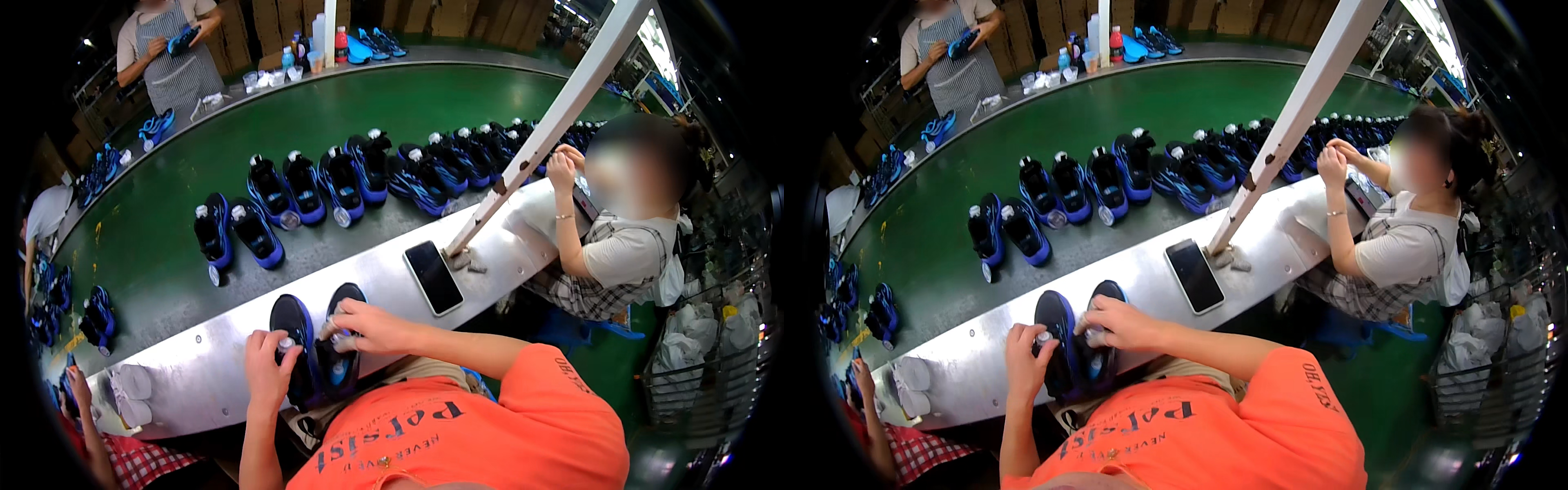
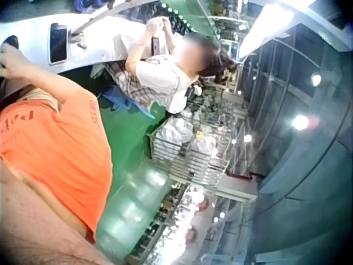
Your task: The person pulls on the components of shoes, including the tongue and the rotating lace dial, before placing them onto a conveyor belt.
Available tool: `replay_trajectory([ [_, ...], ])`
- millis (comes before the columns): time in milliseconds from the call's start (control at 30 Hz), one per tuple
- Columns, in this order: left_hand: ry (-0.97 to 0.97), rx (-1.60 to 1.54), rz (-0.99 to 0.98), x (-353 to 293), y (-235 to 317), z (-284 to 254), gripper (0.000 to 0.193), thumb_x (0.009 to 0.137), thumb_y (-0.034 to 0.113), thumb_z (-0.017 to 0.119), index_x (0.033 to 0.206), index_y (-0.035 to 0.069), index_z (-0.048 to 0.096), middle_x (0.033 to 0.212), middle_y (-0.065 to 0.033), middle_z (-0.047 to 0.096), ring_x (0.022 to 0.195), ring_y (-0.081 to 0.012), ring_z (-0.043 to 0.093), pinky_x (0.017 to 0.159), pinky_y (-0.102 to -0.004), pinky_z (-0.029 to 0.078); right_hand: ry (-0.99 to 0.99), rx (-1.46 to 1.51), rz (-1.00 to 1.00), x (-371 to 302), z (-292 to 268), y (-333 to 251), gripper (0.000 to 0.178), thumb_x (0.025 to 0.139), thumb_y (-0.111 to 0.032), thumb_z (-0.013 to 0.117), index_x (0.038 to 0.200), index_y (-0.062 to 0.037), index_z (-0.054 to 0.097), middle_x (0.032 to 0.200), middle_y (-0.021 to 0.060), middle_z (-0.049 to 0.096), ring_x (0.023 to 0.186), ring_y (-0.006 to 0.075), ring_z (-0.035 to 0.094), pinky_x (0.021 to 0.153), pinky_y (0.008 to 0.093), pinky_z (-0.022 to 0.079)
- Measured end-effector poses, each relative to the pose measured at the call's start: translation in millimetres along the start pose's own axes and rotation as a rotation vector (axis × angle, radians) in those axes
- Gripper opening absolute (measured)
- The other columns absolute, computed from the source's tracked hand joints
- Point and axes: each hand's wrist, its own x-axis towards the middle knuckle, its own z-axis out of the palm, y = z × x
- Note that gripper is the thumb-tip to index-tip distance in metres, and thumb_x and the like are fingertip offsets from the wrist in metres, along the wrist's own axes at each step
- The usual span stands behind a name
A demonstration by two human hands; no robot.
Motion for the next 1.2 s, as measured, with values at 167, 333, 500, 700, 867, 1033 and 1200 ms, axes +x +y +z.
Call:
replay_trajectory([
  [167,-0.265,-0.334,-0.058,8.7,-14.9,-9.8,0.024,0.075,0.004,0.069,0.099,0.003,0.067,0.09,-0.0058,0.059,0.074,-0.0167,0.055,0.067,-0.0293,0.045,-0.03,-0.008,0.12,7.0,-5.7,-8.0,0.031,0.081,-0.026,0.071,0.108,-0.013,0.063,0.091,0.0104,0.054,0.087,0.0307,0.056,0.076,0.0373,0.047],
  [333,-0.181,-0.211,-0.046,2.8,1.1,1.9,0.03,0.076,0.003,0.067,0.106,0.007,0.066,0.091,-0.0071,0.062,0.081,-0.0219,0.056,0.07,-0.0315,0.046,0.063,-0.108,0.071,0.9,7.5,17.3,0.039,0.082,-0.029,0.072,0.117,-0.0143,0.061,0.089,0.0078,0.052,0.075,0.0248,0.056,0.072,0.0331,0.047],
  [500,0.009,-0.268,0.026,6.3,30.8,-4.0,0.018,0.081,0.005,0.065,0.099,0.004,0.067,0.089,-0.0085,0.063,0.069,-0.0171,0.057,0.063,-0.0268,0.045,-0.193,0.154,0.072,7.8,-19.2,10.4,0.035,0.082,-0.022,0.07,0.115,-0.0153,0.062,0.092,0.0105,0.06,0.084,0.0243,0.058,0.074,0.0327,0.047],
  [700,-0.49,-0.715,-0.585,-23.2,57.7,15.1,0.031,0.093,0.023,0.059,0.11,-0.003,0.061,0.078,-0.0059,0.063,0.059,-0.0097,0.057,0.054,-0.0249,0.048,-0.046,-0.041,0.101,11.8,-12.0,14.2,0.034,0.078,-0.027,0.074,0.106,-0.0103,0.064,0.086,0.0107,0.062,0.074,0.0247,0.06,0.066,0.0347,0.048],
  [867,-0.443,-1.127,-0.776,-15.6,45.3,43.4,0.022,0.095,0.016,0.055,0.104,-0.004,0.06,0.095,-0.0099,0.064,0.082,-0.0176,0.066,0.062,-0.0251,0.053,-0.097,0.188,0.201,14.2,-17.2,-8.5,0.036,0.08,-0.014,0.072,0.115,-0.0124,0.066,0.091,0.0036,0.061,0.075,0.0114,0.053,0.068,0.0256,0.046],
  [1033,-0.319,-1.234,-0.883,-23.8,71.6,44.0,0.023,0.096,0.013,0.052,0.108,-0.005,0.06,0.105,-0.0105,0.064,0.089,-0.0183,0.066,0.067,-0.0258,0.053,-0.052,0.066,0.159,10.9,-14.0,-6.5,0.03,0.078,-0.02,0.071,0.105,-0.0088,0.066,0.081,0.0101,0.061,0.07,0.0255,0.058,0.064,0.0354,0.046],
  [1200,-0.294,-1.275,-0.906,-23.1,76.0,48.9,0.025,0.097,0.015,0.051,0.108,-0.006,0.059,0.107,-0.012,0.063,0.09,-0.0195,0.066,0.067,-0.0273,0.054,-0.086,0.276,0.251,8.9,-14.7,-1.9,0.032,0.079,-0.016,0.071,0.111,-0.0118,0.066,0.084,0.0068,0.057,0.071,0.0181,0.054,0.065,0.0301,0.046],
])
